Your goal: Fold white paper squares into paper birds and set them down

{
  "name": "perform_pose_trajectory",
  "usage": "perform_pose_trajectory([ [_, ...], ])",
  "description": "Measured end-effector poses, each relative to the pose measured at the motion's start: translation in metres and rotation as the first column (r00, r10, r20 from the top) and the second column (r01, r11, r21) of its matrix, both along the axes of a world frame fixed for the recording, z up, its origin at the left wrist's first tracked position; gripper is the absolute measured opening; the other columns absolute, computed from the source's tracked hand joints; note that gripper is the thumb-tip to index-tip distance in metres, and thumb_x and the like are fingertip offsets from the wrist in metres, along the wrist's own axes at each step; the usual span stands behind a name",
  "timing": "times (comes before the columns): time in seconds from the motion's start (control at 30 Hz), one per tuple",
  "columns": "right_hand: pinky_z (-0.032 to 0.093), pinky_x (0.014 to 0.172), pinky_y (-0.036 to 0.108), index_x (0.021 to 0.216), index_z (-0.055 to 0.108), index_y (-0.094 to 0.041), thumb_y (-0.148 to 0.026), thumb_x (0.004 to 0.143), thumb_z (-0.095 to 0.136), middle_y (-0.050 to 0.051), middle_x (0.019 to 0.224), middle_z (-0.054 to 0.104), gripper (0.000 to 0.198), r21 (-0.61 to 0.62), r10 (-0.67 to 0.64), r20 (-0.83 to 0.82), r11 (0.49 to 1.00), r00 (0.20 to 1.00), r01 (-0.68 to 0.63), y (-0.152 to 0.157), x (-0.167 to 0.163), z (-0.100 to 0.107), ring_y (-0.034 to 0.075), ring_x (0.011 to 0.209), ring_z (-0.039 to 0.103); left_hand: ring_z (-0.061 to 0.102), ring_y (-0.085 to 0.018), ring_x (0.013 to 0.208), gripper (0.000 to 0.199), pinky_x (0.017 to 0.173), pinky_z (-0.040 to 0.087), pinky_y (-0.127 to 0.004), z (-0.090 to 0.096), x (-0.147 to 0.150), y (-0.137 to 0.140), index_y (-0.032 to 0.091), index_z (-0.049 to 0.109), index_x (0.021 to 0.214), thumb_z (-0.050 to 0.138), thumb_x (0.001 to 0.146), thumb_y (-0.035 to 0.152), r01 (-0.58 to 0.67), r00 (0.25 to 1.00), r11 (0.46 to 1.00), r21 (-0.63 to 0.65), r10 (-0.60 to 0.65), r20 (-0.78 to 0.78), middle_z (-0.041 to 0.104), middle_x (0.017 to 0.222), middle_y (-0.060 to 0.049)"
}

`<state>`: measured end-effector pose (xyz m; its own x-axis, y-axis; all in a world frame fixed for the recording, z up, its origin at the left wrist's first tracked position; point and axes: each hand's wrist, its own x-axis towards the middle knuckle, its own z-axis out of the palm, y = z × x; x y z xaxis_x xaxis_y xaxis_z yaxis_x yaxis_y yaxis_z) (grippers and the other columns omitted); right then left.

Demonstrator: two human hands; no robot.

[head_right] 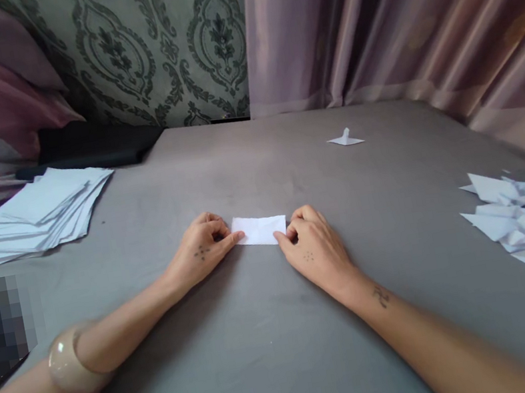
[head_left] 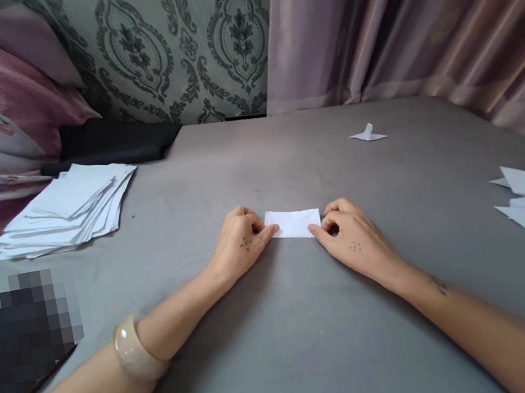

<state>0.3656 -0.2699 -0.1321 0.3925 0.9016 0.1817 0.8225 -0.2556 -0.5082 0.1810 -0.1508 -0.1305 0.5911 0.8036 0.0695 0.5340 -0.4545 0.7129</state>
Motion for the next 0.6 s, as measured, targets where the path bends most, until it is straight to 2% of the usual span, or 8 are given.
perform_pose_trajectory([
  [0.2, 0.046, 0.07, 0.037, 0.058, 0.057, -0.022, -0.038, 0.082, 0.057, 0.006, 0.096, 0.059, 0.029, 0.005, 0.01, 0.002, 1.0, 1.0, -0.01, -0.0007, 0.0009, 0.0004, 0.022, 0.083, 0.059, 0.057, -0.022, 0.081, 0.03, 0.072, 0.045, -0.035, -0.0025, -0.0018, 0.0026, 0.019, 0.057, 0.062, 0.065, 0.079, 0.042, 0.027, 0.999, 0.999, 0.027, -0.027, -0.02, 0.06, 0.088, -0.008],
  [0.47, 0.045, 0.071, 0.036, 0.06, 0.057, -0.022, -0.039, 0.083, 0.058, 0.005, 0.101, 0.06, 0.028, -0.06, -0.002, -0.002, 0.998, 1.0, 0.002, 0.0003, 0.0015, 0.0005, 0.021, 0.086, 0.059, 0.056, -0.023, 0.087, 0.032, 0.075, 0.045, -0.036, -0.0046, -0.0025, 0.0033, 0.018, 0.056, 0.063, 0.066, 0.08, 0.043, 0.038, 0.998, 0.998, 0.043, -0.035, -0.06, 0.059, 0.091, -0.009],
  [0.6, 0.044, 0.073, 0.035, 0.061, 0.056, -0.021, -0.04, 0.083, 0.059, 0.005, 0.101, 0.059, 0.029, -0.079, -0.003, 0.004, 0.997, 1.0, 0.003, -0.0009, 0.0024, 0.0019, 0.021, 0.087, 0.059, 0.055, -0.022, 0.087, 0.029, 0.075, 0.046, -0.035, -0.0022, -0.0048, 0.0008, 0.018, 0.056, 0.072, 0.065, 0.083, 0.043, 0.049, 0.996, 0.996, 0.077, -0.043, -0.077, 0.055, 0.092, -0.007],
])
